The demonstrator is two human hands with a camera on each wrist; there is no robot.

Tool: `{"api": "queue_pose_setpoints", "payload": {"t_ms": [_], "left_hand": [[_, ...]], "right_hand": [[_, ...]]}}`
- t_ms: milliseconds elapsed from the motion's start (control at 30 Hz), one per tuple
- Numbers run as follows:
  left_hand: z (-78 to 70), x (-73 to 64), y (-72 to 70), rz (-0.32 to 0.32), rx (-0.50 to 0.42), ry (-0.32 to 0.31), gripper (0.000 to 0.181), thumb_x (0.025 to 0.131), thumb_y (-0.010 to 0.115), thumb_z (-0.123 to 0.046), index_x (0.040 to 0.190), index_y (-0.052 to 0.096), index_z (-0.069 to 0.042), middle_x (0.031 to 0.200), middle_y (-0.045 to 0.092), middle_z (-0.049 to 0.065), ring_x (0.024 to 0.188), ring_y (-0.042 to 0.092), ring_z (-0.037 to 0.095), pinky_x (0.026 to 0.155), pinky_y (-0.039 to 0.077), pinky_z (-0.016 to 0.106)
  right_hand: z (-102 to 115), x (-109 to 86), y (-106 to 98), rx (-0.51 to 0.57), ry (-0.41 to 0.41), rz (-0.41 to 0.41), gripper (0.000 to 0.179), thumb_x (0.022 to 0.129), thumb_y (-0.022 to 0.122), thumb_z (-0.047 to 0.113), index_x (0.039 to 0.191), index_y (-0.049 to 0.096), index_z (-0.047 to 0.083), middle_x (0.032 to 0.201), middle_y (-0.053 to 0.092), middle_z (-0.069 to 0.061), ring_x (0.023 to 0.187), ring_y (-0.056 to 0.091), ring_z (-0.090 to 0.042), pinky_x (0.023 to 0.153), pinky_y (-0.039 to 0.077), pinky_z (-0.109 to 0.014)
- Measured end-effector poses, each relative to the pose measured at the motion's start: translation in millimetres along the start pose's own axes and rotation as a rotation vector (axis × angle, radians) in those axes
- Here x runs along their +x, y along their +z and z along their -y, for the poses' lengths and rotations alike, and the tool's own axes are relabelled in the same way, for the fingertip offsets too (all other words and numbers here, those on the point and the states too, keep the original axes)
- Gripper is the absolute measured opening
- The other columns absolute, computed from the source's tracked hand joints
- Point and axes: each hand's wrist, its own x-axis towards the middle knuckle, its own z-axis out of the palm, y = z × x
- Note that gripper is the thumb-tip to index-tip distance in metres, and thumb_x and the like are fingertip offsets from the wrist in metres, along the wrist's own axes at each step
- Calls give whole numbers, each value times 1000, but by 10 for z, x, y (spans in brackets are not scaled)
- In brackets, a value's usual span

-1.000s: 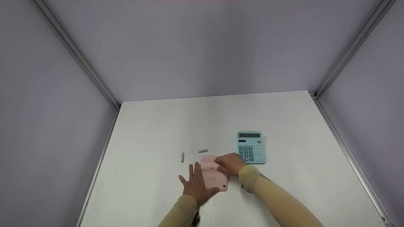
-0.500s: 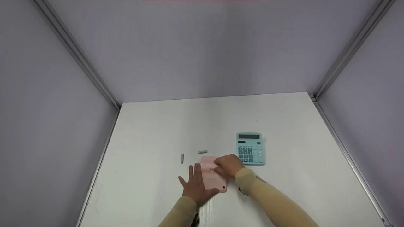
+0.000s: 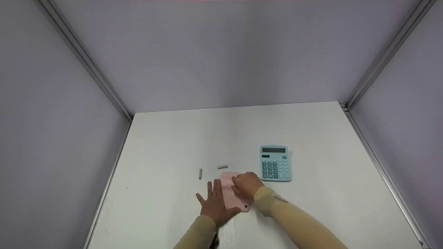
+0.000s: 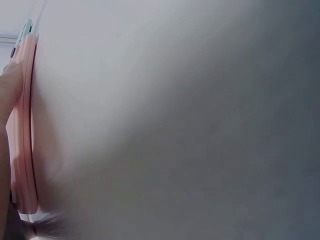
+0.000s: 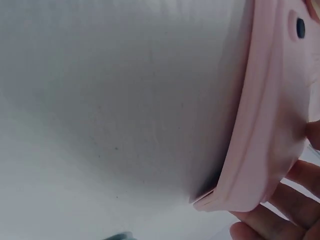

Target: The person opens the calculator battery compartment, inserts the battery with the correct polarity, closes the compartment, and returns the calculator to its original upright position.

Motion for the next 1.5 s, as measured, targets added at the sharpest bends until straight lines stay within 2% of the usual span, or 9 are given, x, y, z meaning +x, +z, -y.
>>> {"api": "queue_pose_setpoints", "payload": {"t_ms": [233,400,533,667,833,1033,1200,1367,1500], "left_hand": [[12,5,28,-28,17,15,129,65,27,-96,155,-3,-8,161,0,11,146,0,34,94,5,83],[-5,5,9,-11,17,5,130,64,27,-97,155,-3,-10,162,-1,10,146,-1,34,95,4,82],[-17,-1,-26,2,0,-3,130,64,29,-96,155,-4,-9,162,-1,10,146,-2,35,95,3,82],[-16,-6,-31,-3,1,-1,131,64,30,-96,155,-3,-8,161,0,10,146,-2,35,96,2,82],[-17,-8,-32,0,4,-4,130,64,29,-96,155,-3,-9,161,-1,10,146,-2,35,97,3,81],[-40,-38,-132,16,-2,-1,128,67,34,-94,155,0,-7,161,1,12,146,0,36,97,5,81],[-42,-42,-165,25,-14,-4,128,67,37,-93,155,-1,-7,161,1,12,146,-1,37,97,5,81],[-37,-25,-131,34,-33,-13,129,66,37,-94,155,-2,-8,161,0,11,146,-2,35,96,2,81],[-7,1,-21,13,-8,-15,132,63,30,-97,154,-6,-10,161,-2,10,146,-4,34,95,0,81]], "right_hand": [[3,2,22,-28,-26,-3,30,95,58,31,102,69,4,66,63,-6,49,50,-14,56,55,-31],[17,-5,28,-115,-63,24,30,96,57,29,105,67,3,68,62,-8,48,50,-15,56,55,-31],[32,-19,17,-226,-113,62,26,94,61,20,111,65,1,71,62,-8,50,49,-14,59,55,-31],[44,-30,4,-298,-144,60,26,90,65,14,112,64,1,71,62,-8,51,50,-15,61,56,-31],[49,-30,3,-310,-154,46,27,89,66,12,114,63,0,72,62,-9,51,50,-15,60,56,-31],[54,-32,21,-311,-160,9,27,89,66,13,112,64,0,72,62,-9,54,54,-17,61,55,-31],[47,-31,19,-265,-152,24,31,89,67,12,116,63,-1,76,64,-10,57,56,-17,66,57,-32],[39,-34,14,-225,-140,65,33,89,68,13,119,61,0,81,66,-11,58,57,-17,70,57,-32],[27,-44,22,-233,-145,70,35,89,67,14,121,60,1,84,67,-11,59,57,-18,69,57,-33]]}}
